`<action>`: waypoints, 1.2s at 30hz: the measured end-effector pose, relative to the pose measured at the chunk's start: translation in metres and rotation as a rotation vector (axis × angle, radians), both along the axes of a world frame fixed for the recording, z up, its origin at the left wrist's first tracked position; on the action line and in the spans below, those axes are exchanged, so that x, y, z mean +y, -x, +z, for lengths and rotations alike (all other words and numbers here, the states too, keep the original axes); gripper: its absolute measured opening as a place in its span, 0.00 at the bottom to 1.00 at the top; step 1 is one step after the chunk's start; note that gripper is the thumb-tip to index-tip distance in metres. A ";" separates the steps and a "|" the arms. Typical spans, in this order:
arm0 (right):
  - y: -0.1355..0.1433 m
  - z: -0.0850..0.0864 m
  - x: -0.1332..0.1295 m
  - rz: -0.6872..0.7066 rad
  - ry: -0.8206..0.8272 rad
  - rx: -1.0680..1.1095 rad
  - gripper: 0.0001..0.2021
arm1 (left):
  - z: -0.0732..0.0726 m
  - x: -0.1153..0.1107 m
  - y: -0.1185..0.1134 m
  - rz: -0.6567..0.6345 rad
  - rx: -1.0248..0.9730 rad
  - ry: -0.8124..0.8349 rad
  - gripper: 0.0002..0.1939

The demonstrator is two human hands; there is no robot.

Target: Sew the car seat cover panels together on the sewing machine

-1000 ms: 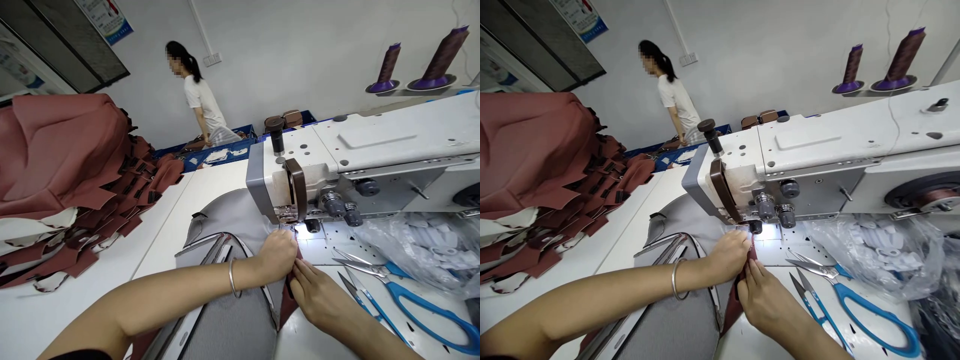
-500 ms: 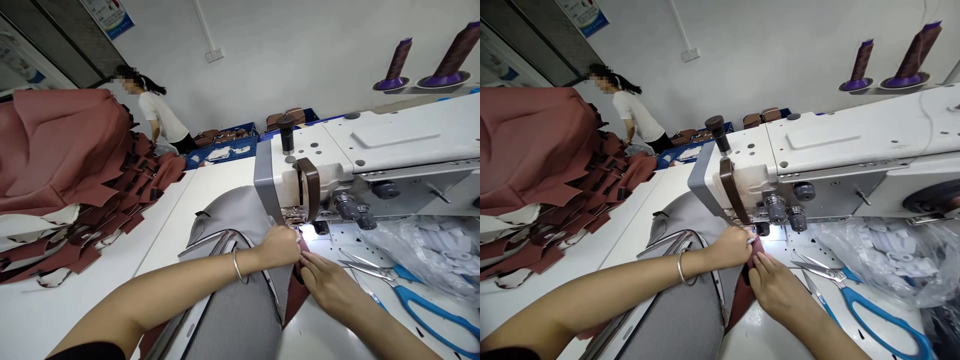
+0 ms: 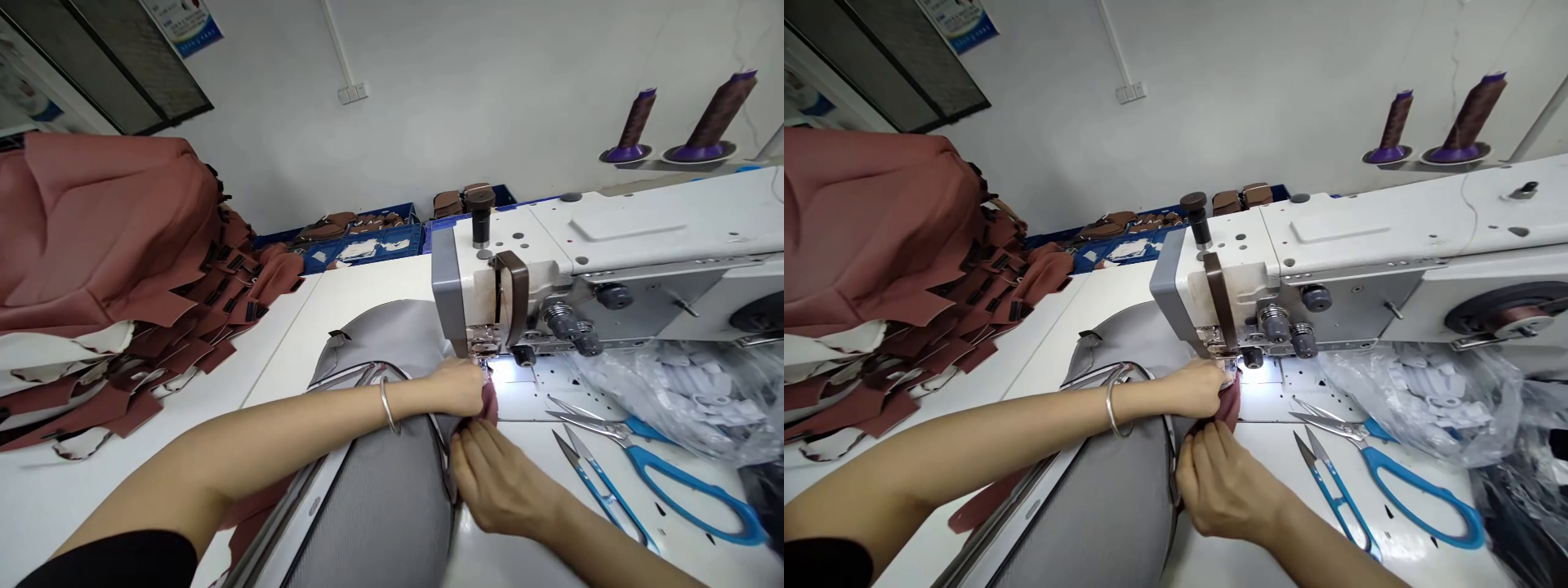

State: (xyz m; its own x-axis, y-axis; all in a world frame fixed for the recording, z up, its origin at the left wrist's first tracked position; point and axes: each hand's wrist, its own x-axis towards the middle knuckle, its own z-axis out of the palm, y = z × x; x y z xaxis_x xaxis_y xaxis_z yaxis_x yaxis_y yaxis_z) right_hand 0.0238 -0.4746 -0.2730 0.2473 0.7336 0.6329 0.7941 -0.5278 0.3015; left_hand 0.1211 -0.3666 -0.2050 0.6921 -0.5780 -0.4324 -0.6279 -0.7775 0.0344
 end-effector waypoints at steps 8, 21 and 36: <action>0.024 -0.031 0.069 -0.152 -0.058 0.111 0.11 | -0.013 0.015 -0.006 -0.340 -0.173 0.006 0.12; 0.020 -0.028 -0.023 -0.068 0.048 0.195 0.15 | -0.039 0.004 0.026 -0.307 -0.374 0.019 0.07; 0.006 -0.028 -0.021 -0.051 0.057 0.211 0.07 | -0.039 -0.009 0.027 -0.277 -0.393 -0.035 0.09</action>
